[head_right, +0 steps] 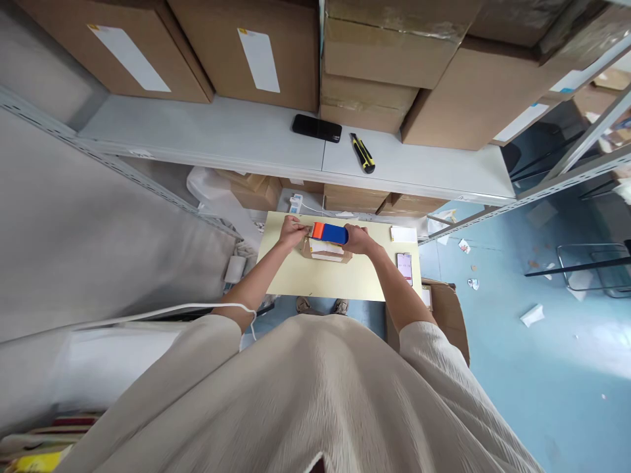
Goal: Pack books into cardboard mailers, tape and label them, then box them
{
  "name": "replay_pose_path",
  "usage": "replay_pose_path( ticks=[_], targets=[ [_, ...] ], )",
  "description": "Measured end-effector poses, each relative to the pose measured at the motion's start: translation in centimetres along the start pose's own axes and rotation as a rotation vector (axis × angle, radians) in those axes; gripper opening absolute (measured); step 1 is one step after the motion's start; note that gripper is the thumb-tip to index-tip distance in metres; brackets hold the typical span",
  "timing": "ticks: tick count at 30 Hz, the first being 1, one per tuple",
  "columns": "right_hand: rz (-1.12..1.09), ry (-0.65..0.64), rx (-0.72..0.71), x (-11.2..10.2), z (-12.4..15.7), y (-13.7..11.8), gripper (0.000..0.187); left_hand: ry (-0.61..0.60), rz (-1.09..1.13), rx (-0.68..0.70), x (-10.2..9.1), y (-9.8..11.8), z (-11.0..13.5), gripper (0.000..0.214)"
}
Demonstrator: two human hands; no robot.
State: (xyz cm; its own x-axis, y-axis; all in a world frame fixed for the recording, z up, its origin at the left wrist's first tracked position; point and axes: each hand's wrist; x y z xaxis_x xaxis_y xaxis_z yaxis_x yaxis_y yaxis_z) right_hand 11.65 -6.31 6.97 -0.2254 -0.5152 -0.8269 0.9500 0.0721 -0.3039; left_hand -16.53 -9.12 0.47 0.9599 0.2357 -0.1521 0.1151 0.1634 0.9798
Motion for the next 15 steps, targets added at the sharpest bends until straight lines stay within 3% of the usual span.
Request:
replay_pose_path(
  ticks=[4,15],
  targets=[
    [0.047,-0.030,0.022,-1.1,0.1,0.1,0.042,0.054,0.067,-0.091,-1.6,-0.7,-0.5,0.054],
    [0.127,-0.038,0.061,-2.5,0.1,0.9,0.038,0.083,0.045,-0.133,-4.6,-3.6,-0.4,0.052]
  ],
)
Point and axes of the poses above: each hand's wrist, its own z-axis away from the middle knuckle, its own x-axis out of the palm, y = z × x, and after that the axes turned 13 degrees about x, right-handed
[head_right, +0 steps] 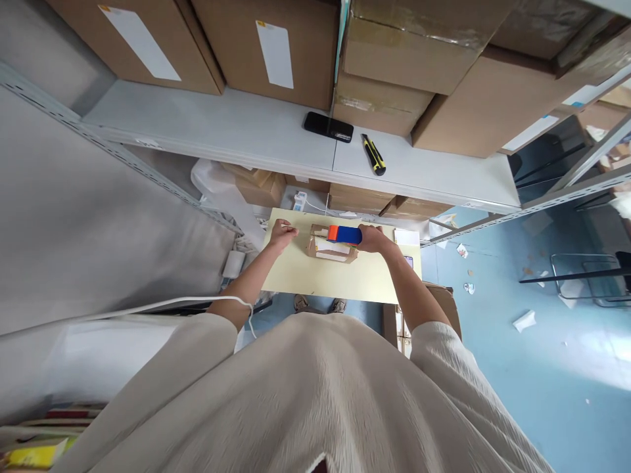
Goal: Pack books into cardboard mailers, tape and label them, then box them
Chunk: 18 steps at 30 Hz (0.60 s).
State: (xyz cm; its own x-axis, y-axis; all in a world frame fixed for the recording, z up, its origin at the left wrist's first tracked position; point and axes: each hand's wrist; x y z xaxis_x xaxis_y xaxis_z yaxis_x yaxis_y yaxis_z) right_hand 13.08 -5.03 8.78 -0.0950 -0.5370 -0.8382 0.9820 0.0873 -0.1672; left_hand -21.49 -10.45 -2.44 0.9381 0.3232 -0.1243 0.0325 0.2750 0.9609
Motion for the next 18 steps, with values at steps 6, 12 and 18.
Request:
replay_pose_path(
  ticks=[6,12,18],
  targets=[
    [0.044,-0.015,0.018,0.7,-0.5,-0.1,0.039,0.041,0.043,-0.005,0.3,-1.2,0.3,0.049],
    [0.075,-0.010,0.040,1.2,-0.2,-0.2,0.039,0.025,0.052,-0.010,0.5,-2.5,0.3,0.047],
    [0.093,-0.030,0.050,1.0,0.1,-0.7,0.040,0.026,0.034,-0.010,1.1,-4.7,-0.1,0.050]
  ],
)
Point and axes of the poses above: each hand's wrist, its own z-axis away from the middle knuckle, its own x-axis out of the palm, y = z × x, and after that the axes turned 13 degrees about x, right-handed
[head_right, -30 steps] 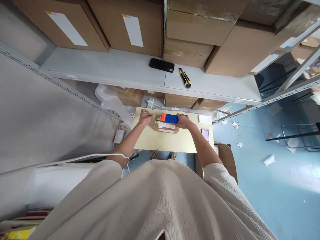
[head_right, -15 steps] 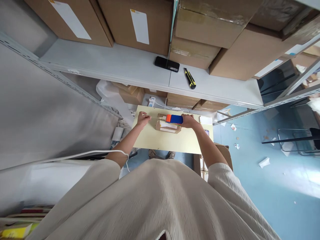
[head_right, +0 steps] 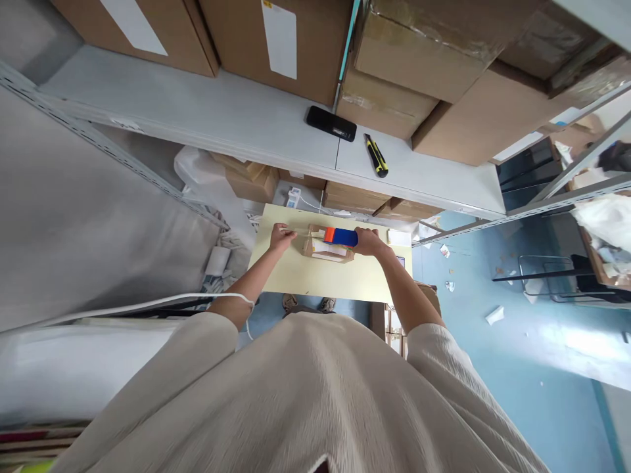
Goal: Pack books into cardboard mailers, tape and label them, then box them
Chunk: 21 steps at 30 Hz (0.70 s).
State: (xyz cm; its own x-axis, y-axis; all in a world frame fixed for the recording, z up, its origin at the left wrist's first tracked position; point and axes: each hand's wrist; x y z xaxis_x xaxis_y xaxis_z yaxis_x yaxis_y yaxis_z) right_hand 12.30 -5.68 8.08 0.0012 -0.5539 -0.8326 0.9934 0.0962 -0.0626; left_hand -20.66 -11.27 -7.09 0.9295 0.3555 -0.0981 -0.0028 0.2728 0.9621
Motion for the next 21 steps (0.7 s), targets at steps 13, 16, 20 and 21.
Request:
replay_pose_path(
  ticks=[13,16,20,21],
  targets=[
    [0.060,0.028,0.034,0.3,-0.6,0.0,0.041,-0.065,-0.082,-0.110,3.0,-2.9,-0.4,0.046],
    [0.071,0.021,0.041,0.2,-0.5,-0.2,0.040,-0.062,-0.112,-0.109,3.2,-2.9,-0.5,0.046],
    [0.072,0.015,0.039,0.0,-0.2,-0.5,0.039,-0.014,-0.169,-0.026,2.9,-2.7,-0.3,0.046],
    [0.072,0.013,0.039,-0.1,-0.1,-0.6,0.040,-0.028,-0.160,0.017,2.8,-2.6,-0.2,0.043]
  ],
)
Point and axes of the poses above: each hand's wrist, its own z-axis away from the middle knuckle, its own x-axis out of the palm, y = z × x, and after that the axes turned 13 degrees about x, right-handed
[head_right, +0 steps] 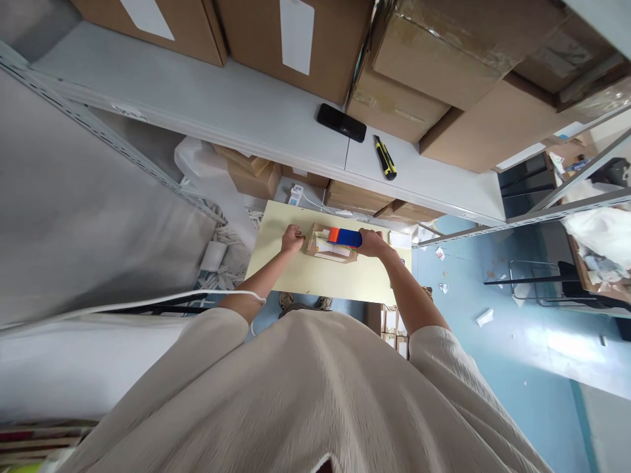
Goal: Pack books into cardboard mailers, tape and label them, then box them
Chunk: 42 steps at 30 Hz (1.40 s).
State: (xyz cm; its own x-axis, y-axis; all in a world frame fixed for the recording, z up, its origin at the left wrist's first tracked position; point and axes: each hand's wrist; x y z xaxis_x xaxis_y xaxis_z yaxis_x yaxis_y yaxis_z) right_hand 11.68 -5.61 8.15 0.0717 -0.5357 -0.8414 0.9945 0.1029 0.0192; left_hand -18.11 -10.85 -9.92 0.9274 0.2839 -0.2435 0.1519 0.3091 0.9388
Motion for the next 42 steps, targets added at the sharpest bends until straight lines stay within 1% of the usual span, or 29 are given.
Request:
replay_pose_path(
  ticks=[2,3,5,7,8,9,11,13,14,16,17,19,21,24,27,34,42],
  targets=[
    [0.004,-0.007,0.006,-0.2,0.2,-0.1,0.042,-0.073,0.047,0.069,-0.1,0.2,0.2,0.040],
    [0.007,-0.009,0.010,-0.3,0.3,-0.2,0.044,-0.127,0.063,0.076,-0.1,0.3,0.3,0.041],
    [0.013,-0.010,0.012,-0.4,0.4,-0.2,0.047,-0.227,0.032,0.032,-0.2,0.6,0.4,0.045],
    [0.013,-0.010,0.009,-0.5,0.5,-0.3,0.048,-0.261,-0.063,0.016,-0.4,1.2,0.5,0.047],
    [0.008,-0.011,0.008,-0.4,0.5,-0.3,0.048,-0.256,-0.113,0.054,-0.6,1.6,0.5,0.049],
    [0.000,-0.012,0.007,-0.4,0.5,-0.3,0.048,-0.249,-0.153,0.125,-0.8,2.1,0.5,0.051],
    [-0.025,-0.018,0.003,-0.3,0.5,-0.2,0.046,-0.280,-0.214,0.326,-1.2,3.3,0.7,0.057],
    [-0.049,-0.027,-0.006,-0.1,0.4,-0.2,0.044,-0.391,-0.305,0.504,-1.6,4.7,1.0,0.067],
    [-0.055,-0.029,-0.012,-0.1,0.4,-0.2,0.044,-0.457,-0.375,0.565,-1.7,5.3,1.2,0.072],
    [-0.054,-0.028,-0.019,-0.1,0.4,-0.3,0.043,-0.571,-0.545,0.642,-1.8,6.4,1.6,0.083],
    [-0.052,-0.028,-0.022,-0.1,0.4,-0.3,0.042,-0.607,-0.625,0.666,-1.9,6.8,1.8,0.087],
    [-0.049,-0.034,-0.030,-0.2,0.4,-0.4,0.042,-0.642,-0.739,0.706,-1.9,7.4,2.0,0.092],
    [-0.049,-0.046,-0.042,-0.3,0.4,-0.5,0.040,-0.659,-0.785,0.745,-1.9,7.6,2.0,0.093],
    [-0.049,-0.049,-0.053,-0.3,0.3,-0.6,0.039,-0.710,-0.805,0.754,-1.9,7.7,1.9,0.100],
    [-0.042,-0.045,-0.056,-0.3,0.2,-0.5,0.039,-0.749,-0.837,0.711,-1.9,7.7,1.8,0.108],
    [-0.022,-0.089,-0.097,-0.6,0.4,0.2,0.039,-0.742,-0.917,0.611,-1.7,8.2,1.8,0.114],
    [-0.015,-0.087,-0.167,-1.4,0.9,0.6,0.038,-0.749,-0.975,0.578,-1.6,8.5,2.2,0.114]
  ],
)
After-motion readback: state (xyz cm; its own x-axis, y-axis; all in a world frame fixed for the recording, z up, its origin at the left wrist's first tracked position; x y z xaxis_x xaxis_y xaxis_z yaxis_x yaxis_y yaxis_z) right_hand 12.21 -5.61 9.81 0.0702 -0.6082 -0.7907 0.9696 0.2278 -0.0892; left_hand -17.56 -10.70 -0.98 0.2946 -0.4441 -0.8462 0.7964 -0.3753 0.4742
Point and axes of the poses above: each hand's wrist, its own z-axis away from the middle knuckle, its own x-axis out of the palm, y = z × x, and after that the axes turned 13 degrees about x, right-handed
